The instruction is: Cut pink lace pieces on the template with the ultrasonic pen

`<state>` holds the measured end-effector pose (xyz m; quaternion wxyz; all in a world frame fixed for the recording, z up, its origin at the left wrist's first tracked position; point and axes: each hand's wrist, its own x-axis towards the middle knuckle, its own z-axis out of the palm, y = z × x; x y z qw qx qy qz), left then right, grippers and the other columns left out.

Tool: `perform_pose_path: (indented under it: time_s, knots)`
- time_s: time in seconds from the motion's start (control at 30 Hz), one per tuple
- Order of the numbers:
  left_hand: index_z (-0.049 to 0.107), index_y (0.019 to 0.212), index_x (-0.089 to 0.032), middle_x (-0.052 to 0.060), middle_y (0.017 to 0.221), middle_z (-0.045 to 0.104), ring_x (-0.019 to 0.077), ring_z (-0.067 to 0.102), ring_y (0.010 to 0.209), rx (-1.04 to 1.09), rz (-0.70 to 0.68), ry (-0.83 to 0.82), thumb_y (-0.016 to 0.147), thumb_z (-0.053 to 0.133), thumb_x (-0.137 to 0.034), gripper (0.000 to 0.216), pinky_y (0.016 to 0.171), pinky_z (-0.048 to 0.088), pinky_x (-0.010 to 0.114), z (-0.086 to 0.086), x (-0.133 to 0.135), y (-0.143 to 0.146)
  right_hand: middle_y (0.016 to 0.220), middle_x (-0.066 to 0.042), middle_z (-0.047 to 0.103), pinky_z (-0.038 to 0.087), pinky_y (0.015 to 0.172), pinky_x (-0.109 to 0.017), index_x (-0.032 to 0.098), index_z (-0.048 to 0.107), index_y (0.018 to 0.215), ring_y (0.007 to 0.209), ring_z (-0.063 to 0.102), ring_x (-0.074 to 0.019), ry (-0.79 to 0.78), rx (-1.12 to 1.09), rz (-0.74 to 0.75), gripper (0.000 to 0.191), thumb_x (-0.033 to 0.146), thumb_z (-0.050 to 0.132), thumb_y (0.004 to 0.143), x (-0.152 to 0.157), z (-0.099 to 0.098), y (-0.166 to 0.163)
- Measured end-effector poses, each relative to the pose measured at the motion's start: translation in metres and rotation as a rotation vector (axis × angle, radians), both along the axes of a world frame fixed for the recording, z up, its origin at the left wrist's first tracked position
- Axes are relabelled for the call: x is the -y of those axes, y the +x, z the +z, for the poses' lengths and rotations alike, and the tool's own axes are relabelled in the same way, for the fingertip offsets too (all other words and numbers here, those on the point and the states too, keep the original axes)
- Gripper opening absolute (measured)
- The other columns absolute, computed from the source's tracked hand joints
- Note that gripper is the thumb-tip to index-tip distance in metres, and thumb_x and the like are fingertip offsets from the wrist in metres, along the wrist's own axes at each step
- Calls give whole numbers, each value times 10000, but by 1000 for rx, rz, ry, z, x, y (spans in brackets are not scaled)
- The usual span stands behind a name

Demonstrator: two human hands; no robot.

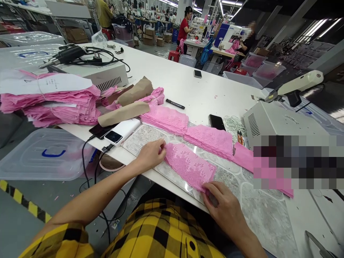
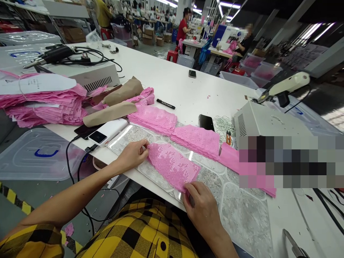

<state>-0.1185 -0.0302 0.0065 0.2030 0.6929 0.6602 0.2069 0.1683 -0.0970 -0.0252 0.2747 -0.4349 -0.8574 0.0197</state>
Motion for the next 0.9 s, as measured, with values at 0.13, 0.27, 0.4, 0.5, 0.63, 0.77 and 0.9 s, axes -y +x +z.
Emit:
perform_pose_path:
  time_s: [0.13, 0.27, 0.4, 0.5, 0.63, 0.77, 0.9]
  knots:
    - [590, 877, -194, -7, 667, 570, 171, 544, 622, -34, -12, 6, 830, 496, -173, 107, 593, 347, 275, -1, 2, -1, 847, -25, 665, 526, 683, -277, 227, 633, 939, 769, 631, -145, 48, -12, 17, 115, 169, 534, 924, 0, 4, 4]
    - [590, 888, -192, 3, 717, 582, 172, 549, 645, -63, -22, 20, 845, 495, -164, 108, 598, 354, 275, -4, 6, 0, 855, -28, 658, 535, 699, -266, 221, 653, 971, 789, 630, -141, 107, -5, 29, 121, 167, 564, 910, 0, 9, 11]
    - [583, 898, -187, 22, 808, 606, 174, 567, 698, -75, -45, 47, 873, 493, -163, 96, 608, 374, 272, -9, 13, 2, 872, -37, 661, 536, 697, -269, 223, 674, 983, 790, 630, -141, 164, 23, 31, 157, 158, 549, 913, -2, 6, 17]
    - [586, 919, -188, 34, 899, 626, 168, 582, 730, -75, -63, 67, 885, 485, -155, 112, 625, 411, 267, -13, 17, 1, 868, -37, 668, 534, 677, -274, 235, 684, 985, 777, 634, -145, 147, 31, 40, 187, 154, 529, 918, 0, 4, 19]
    - [605, 1001, -179, 61, 1008, 642, 166, 611, 770, -68, -96, 95, 899, 486, -151, 159, 695, 487, 287, -16, 20, -5, 906, -45, 671, 561, 701, -281, 244, 674, 1028, 811, 653, -157, 119, -20, 36, 191, 182, 534, 914, 5, 5, 19]
    - [611, 1207, -232, 76, 1260, 601, 146, 649, 863, -54, -189, 128, 923, 536, -189, 297, 779, 537, 271, -16, 21, -20, 925, -53, 680, 588, 725, -304, 249, 656, 1093, 831, 670, -180, 104, -73, 79, 205, 277, 589, 901, 8, 4, 13]
    - [689, 1158, -258, 87, 1380, 546, 164, 652, 975, -64, -362, 163, 988, 504, -274, 252, 869, 536, 287, -20, 20, -37, 868, -38, 689, 586, 695, -266, 250, 663, 1025, 762, 676, -156, 174, -59, 134, 138, 288, 569, 930, 2, -2, 10]
